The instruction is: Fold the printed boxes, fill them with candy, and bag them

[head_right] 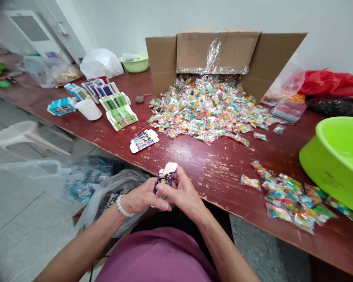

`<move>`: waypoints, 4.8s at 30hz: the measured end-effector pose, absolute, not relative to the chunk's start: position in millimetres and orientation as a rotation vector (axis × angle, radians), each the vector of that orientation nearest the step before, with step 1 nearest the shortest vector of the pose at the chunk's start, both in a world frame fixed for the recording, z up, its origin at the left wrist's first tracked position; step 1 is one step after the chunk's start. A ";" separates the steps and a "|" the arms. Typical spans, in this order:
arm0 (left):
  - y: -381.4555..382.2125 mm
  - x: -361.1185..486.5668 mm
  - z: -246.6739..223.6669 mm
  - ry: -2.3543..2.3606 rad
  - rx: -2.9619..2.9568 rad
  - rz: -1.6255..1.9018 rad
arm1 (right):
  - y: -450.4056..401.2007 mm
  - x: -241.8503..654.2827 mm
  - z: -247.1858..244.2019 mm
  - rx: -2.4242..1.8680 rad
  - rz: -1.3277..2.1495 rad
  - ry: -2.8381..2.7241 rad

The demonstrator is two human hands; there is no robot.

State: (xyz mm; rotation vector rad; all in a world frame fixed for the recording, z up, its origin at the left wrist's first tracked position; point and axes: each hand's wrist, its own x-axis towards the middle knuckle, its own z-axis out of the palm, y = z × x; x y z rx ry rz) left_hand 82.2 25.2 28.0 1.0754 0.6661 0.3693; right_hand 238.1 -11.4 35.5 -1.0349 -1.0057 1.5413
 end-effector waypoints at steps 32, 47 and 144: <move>19.9 94.8 23.9 0.787 0.878 0.883 | 8.3 246.3 16.3 -1.141 1.273 -0.812; 9.7 85.5 18.4 0.800 0.907 0.819 | 4.1 266.3 16.2 -1.198 1.387 -1.078; -5.3 100.2 19.3 0.825 0.703 0.755 | -25.1 263.0 22.5 -1.125 1.601 -1.081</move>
